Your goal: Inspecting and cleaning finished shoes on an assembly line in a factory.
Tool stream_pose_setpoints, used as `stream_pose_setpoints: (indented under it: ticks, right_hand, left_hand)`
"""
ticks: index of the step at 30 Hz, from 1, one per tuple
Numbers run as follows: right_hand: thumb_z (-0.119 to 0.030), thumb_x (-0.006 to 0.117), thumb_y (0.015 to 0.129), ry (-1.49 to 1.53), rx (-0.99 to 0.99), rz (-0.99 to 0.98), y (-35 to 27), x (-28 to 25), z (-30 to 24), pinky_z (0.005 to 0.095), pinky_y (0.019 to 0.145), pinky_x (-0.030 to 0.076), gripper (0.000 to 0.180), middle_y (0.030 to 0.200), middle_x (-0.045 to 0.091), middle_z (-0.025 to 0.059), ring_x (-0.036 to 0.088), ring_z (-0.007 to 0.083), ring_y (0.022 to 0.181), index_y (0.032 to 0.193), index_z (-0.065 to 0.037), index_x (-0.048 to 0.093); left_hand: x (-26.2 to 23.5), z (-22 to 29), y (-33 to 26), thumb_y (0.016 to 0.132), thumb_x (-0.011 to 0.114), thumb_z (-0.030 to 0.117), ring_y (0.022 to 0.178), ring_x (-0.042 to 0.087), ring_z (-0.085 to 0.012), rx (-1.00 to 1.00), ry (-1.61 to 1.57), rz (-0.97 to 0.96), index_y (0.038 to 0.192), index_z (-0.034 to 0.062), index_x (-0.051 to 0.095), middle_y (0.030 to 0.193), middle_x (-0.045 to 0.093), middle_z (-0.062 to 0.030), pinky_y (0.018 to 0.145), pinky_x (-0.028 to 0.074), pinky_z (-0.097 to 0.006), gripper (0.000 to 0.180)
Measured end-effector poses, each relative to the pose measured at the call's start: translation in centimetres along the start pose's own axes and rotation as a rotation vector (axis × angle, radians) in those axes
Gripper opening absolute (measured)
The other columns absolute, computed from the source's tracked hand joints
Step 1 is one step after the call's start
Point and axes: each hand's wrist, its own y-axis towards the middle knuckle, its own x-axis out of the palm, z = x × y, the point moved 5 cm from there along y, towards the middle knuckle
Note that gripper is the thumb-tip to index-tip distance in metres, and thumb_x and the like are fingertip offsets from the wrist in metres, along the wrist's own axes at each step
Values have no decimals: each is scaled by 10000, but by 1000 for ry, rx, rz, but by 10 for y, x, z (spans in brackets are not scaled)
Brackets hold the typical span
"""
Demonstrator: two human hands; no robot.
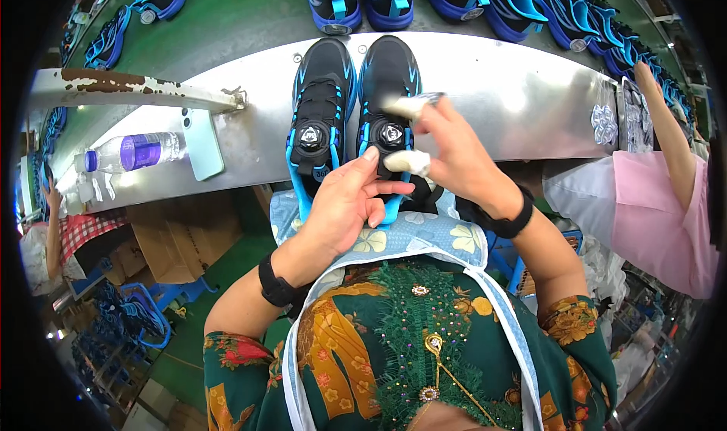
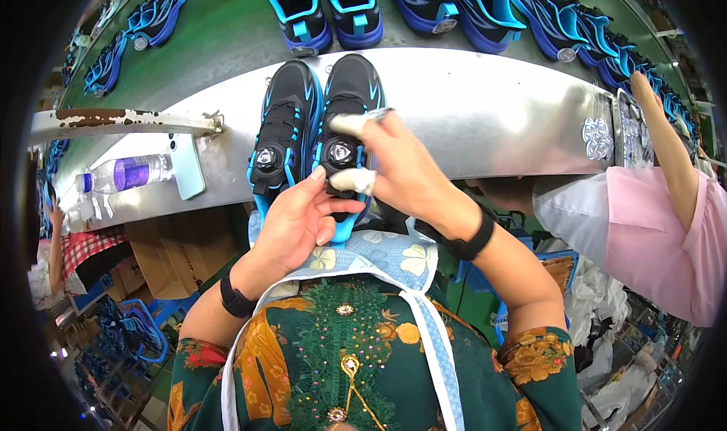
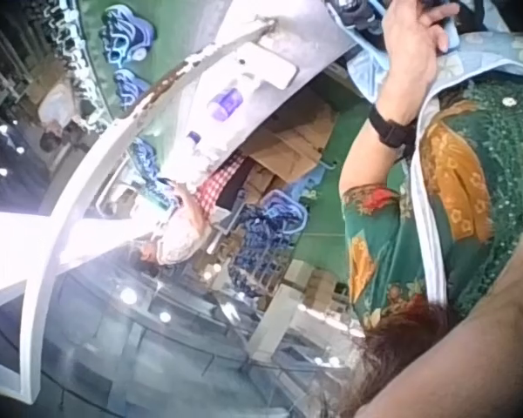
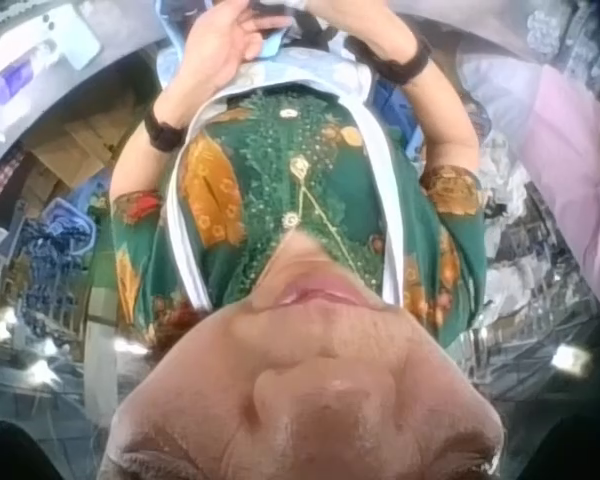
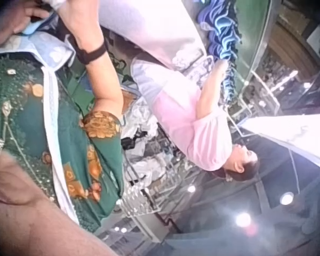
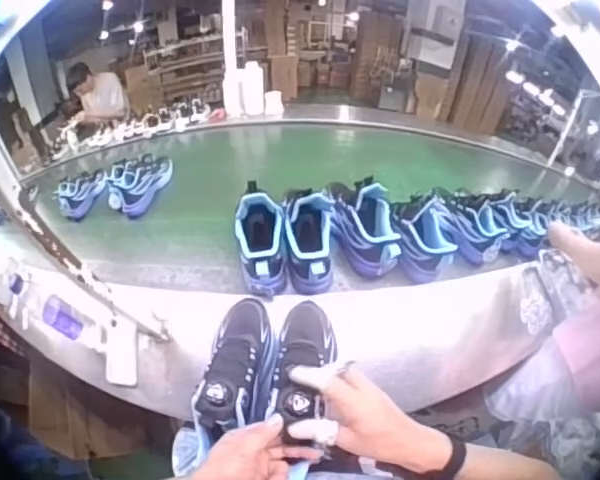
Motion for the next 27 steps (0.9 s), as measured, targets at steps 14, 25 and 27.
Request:
stream_pose_setpoints:
  ticks: [14, 25, 27]
  right_hand:
    - [-222, 753, 866, 415, 513, -53, -39, -7, 40, 282, 627, 508, 482, 866, 638, 90, 631, 133, 697, 1291, -53, 602]
    - [-134, 768, 779, -64, 31, -195, 23, 5, 2, 335, 644, 491, 396, 866, 562, 107, 587, 262, 731, 1159, -103, 660]
    - [-76, 734, 765, -136, 83, 1, 10, 11, -1, 394, 661, 509, 327, 847, 595, 137, 626, 337, 760, 1082, -69, 653]
  left_hand:
    - [-10, 1, 7, 1014, 532, 279, 742, 654, -134, 4, 166, -107, 1040, 15, 589, 972, 687, -175, 469, 420, -197, 272]
    - [-4, 0, 10, 1031, 461, 171, 995, 692, -222, -19, 194, -82, 1176, -52, 550, 1155, 634, -156, 446, 483, -215, 280]
    - [-2, -1, 9, 1032, 456, 171, 1000, 692, -231, 3, 237, -31, 1259, -61, 517, 1156, 633, -157, 452, 493, -216, 330]
